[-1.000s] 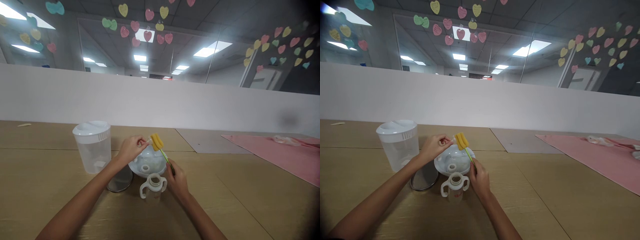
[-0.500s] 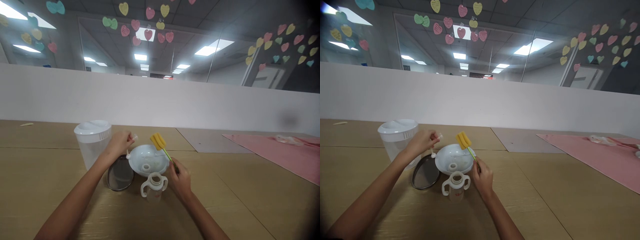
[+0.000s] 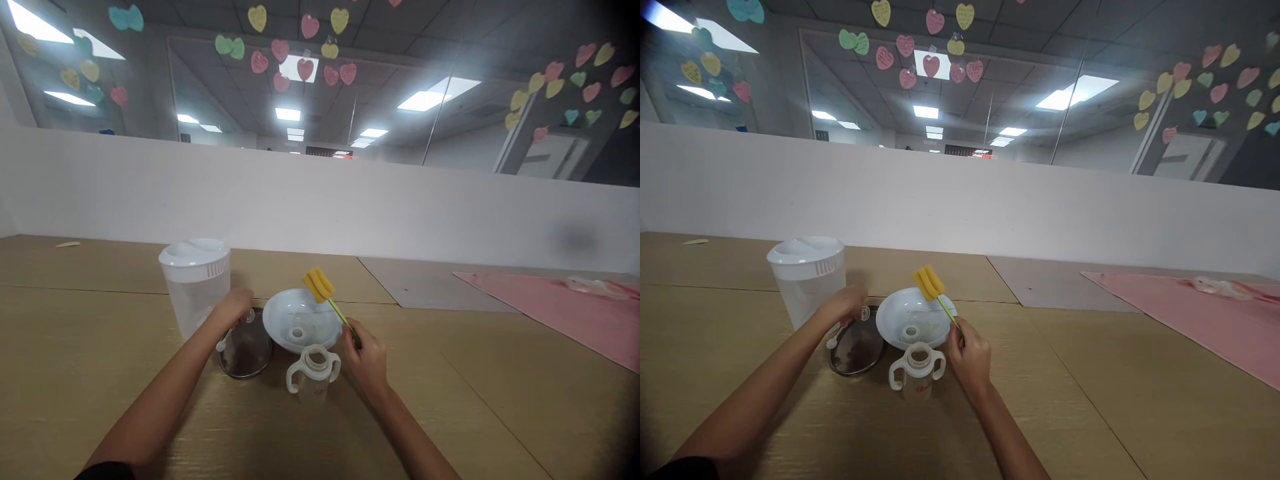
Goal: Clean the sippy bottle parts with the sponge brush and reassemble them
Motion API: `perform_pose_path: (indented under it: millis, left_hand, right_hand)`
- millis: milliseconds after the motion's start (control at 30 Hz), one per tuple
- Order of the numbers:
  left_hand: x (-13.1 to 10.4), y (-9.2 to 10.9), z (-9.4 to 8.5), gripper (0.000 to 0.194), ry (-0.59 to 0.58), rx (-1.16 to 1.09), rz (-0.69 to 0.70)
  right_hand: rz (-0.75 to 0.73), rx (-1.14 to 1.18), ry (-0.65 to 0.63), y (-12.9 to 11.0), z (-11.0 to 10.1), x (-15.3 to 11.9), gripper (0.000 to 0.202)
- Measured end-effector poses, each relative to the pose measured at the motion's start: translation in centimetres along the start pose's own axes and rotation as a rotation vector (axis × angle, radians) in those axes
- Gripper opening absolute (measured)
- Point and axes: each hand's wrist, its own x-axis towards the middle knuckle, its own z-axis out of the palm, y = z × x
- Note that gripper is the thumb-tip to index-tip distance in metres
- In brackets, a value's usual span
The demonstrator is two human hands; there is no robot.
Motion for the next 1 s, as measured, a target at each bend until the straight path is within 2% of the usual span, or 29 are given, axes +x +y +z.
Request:
perform_pose_path:
  millis: [67,133,267,367,433,533,667,767,900,1000]
  left_hand:
    - [0.1,0.2,0.2,0.019,-0.079,0.11,-0.041]
    - [-0.1,0.5,0.0,0.013,-0.112,0.199,-0.052]
    - [-1.0,1.7,-0.8,0.007,-0.033,0.273,0.038]
    - [-1.6,3.5,-0.7,0.019,0.043,0.248,0.183]
    - [-1.8,4.7,0.1,0.029,0.063,0.202,0.319]
    - [-1.9,6.0,2.0,0.042,0.03,0.15,0.491]
    - [-1.9,6.2,4.3,0.043,0.013,0.148,0.539]
    - [-1.6,6.1,4.9,0.04,0.023,0.152,0.524]
    - [-1.2,5.7,4.1,0.036,0.03,0.097,0.503]
    - [-1.2,4.8,1.7,0.039,0.057,0.008,0.481]
  right_hand:
    - [-0.009,0.0,0.001,0.0,0.0,0.0,0.037]
    - [-0.013,-0.002,-0.001,0.0,0.0,0.0,0.037]
    - [-0.004,0.0,-0.004,0.0,-0.1,0.1,0.038]
    - [0.013,0.003,-0.023,-0.1,-0.1,0.1,0.039]
    - [0.018,0.005,-0.036,0.0,-0.1,0.0,0.038]
    - [0.027,0.012,-0.047,0.1,0.0,0.0,0.037]
    - [0.042,0.023,-0.057,0.3,0.3,-0.1,0.037]
    - [0.036,0.015,-0.046,0.4,0.4,-0.2,0.037]
    - [0.022,-0.001,-0.025,0.6,0.4,-0.2,0.037]
    - [0.024,-0.001,0.006,0.8,0.3,-0.1,0.035]
